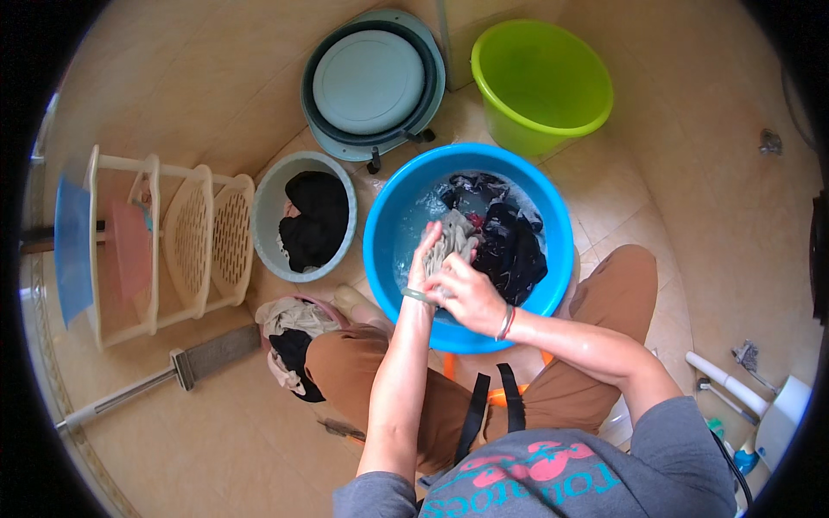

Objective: The person sits on the floor and hand-washes clothes in a blue basin filled with soapy water. They scrub and rinse a black garment, then transfer it to a separate basin. They then wash a red and a grey garment in the same manner.

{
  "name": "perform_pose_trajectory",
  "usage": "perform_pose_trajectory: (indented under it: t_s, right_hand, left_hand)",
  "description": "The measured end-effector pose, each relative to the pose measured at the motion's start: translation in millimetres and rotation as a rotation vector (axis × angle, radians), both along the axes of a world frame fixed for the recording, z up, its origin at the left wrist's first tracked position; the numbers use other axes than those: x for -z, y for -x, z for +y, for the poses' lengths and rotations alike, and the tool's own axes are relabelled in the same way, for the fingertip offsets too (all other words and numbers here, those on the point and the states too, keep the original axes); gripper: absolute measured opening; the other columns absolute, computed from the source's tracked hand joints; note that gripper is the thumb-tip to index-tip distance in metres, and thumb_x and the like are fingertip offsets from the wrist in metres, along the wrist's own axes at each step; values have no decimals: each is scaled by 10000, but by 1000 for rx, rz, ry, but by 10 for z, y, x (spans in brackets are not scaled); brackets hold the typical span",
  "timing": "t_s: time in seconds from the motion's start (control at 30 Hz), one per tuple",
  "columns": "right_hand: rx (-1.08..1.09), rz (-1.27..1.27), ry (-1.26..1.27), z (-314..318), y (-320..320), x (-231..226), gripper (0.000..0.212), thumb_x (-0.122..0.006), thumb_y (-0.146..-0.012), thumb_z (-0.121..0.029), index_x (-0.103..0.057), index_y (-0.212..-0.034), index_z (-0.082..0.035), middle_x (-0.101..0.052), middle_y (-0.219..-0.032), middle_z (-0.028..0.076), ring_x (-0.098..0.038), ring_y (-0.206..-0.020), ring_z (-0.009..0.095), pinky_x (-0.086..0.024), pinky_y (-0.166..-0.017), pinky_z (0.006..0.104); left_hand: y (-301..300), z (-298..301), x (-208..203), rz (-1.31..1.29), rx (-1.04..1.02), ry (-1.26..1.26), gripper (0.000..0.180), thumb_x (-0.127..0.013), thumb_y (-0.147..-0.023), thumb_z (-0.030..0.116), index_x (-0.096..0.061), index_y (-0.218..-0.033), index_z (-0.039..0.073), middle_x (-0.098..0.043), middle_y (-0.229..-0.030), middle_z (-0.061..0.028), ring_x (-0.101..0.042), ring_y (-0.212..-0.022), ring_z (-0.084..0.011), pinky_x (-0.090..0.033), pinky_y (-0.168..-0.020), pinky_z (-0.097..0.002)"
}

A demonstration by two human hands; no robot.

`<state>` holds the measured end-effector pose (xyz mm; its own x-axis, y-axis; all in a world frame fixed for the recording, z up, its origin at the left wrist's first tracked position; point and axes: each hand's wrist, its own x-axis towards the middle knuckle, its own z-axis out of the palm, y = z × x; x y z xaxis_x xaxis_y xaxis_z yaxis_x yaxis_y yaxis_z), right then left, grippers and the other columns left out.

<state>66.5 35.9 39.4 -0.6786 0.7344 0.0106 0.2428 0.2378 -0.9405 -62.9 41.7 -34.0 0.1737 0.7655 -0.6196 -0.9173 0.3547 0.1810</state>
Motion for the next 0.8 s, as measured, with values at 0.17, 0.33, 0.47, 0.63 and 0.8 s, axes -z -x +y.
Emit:
perform_pose_trajectory:
  t_s: [0.17, 0.33, 0.47, 0.63, 0.8]
  right_hand:
    - [38, -38, -476, -71, 96, 7, 161, -642, -832, -222, -638, -936, -99, -504, -898, 100, -618, -754, 281, -526, -610, 369]
    - [392, -237, -124, 542, 28, 783, 240, -512, -884, -240, -632, -732, -100, -629, -751, 120, -643, -661, 313, -525, -593, 457]
    - [291, -325, -198, 445, -2, 927, 234, -526, -894, -250, -614, -761, -78, -604, -741, 148, -622, -671, 347, -508, -598, 463]
    - [70, -89, -479, -13, 241, 273, 136, -556, -842, -189, -594, -781, -73, -564, -680, 104, -643, -597, 276, -528, -510, 394]
    - [262, -492, -69, 601, -73, 1072, 248, -494, -925, -298, -596, -844, -87, -634, -808, 204, -634, -717, 396, -510, -614, 490]
  left_hand:
    - [5, -165, 356, 168, -18, 37, 305, -508, -951, 448, -570, -1122, 203, -663, -894, -74, -616, -728, -193, -527, -621, -312]
    - [-444, -56, 5, 756, -171, 377, 424, -513, -914, 316, -601, -1126, -41, -655, -1017, -74, -627, -886, -197, -500, -793, -339]
    - [-457, -144, 222, 919, -139, 470, 451, -559, -880, 334, -637, -1038, -81, -671, -993, -110, -633, -869, -188, -499, -749, -326]
    - [-14, -308, 555, 589, -226, 110, 375, -446, -953, 384, -651, -931, 71, -644, -874, -62, -583, -738, -189, -488, -683, -342]
    - [-487, -108, 0, 891, -175, 312, 520, -508, -939, 482, -649, -1044, -7, -665, -969, -94, -599, -890, -166, -472, -817, -319]
